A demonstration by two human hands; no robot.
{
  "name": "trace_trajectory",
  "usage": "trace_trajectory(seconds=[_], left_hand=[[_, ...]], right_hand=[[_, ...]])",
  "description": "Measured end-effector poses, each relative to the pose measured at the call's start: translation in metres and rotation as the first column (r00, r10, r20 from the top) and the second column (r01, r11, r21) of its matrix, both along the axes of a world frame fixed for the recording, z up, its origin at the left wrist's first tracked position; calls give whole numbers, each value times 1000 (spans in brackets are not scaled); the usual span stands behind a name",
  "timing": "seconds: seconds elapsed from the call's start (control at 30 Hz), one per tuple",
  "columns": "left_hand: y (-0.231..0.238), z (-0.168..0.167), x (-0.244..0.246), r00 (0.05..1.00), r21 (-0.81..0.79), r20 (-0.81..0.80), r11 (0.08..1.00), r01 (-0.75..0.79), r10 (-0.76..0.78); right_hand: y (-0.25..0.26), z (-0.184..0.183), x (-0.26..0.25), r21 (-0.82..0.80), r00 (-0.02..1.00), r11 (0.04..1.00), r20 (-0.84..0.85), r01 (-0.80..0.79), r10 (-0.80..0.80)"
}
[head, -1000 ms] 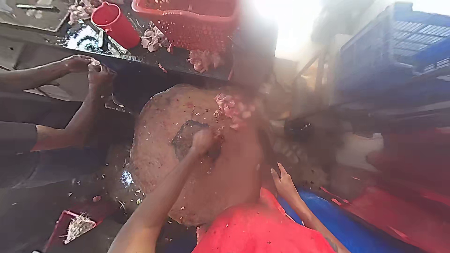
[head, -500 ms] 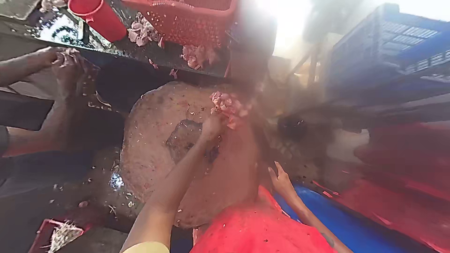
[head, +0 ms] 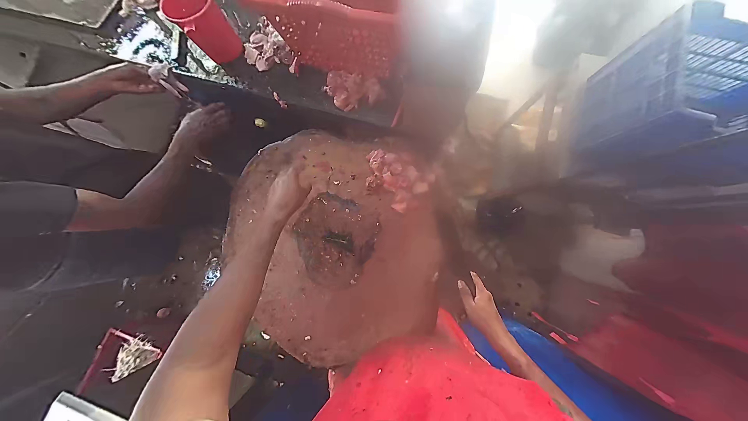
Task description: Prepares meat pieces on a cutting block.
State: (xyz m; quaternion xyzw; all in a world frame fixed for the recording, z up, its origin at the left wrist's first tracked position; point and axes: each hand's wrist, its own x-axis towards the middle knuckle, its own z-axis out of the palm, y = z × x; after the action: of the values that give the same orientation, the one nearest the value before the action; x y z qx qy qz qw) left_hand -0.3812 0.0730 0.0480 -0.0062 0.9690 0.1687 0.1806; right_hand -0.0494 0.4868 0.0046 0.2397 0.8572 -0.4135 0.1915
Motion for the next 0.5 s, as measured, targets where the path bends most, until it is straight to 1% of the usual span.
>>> trace_trajectory(seconds=[0.07, 0.1, 0.13, 0.2, 0.23, 0.3, 0.37, 0.43, 0.5], left_hand=[[13, 8, -10, 996, 82, -66, 995, 60, -55], [28, 5, -6, 994, 120, -61, 988, 93, -86], [46, -3, -1, 995, 156, -4, 983, 98, -99], [87, -31, 11, 984, 205, 151, 977, 63, -95], [109, -41, 15, 981, 217, 178, 976, 38, -78], [149, -49, 16, 985, 201, 167, 980, 15, -50], [179, -45, 11, 986, 183, 165, 982, -42, 12], [188, -48, 7, 986, 205, 165, 976, -67, 33], [176, -52, 4, 983, 261, 183, 965, -36, -12]], right_hand=[[0, -2, 1, 14, 1000, 1000, -17, 3, -3], [0, -1, 1, 17, 1000, 1000, -16, 1, -1], [-2, 0, -1, 19, 1000, 1000, -13, 1, -1], [-4, 1, -1, 29, 1000, 1000, -14, -2, 2], [-4, 2, -1, 35, 1000, 999, -13, -4, 4], [-5, 5, -2, 44, 1000, 999, 1, 3, -3], [-6, 8, -5, 51, 1000, 999, 21, 2, -3], [-7, 8, -5, 47, 1000, 999, 29, 2, -3], [-7, 8, -6, 51, 1000, 999, 25, -10, 8]])
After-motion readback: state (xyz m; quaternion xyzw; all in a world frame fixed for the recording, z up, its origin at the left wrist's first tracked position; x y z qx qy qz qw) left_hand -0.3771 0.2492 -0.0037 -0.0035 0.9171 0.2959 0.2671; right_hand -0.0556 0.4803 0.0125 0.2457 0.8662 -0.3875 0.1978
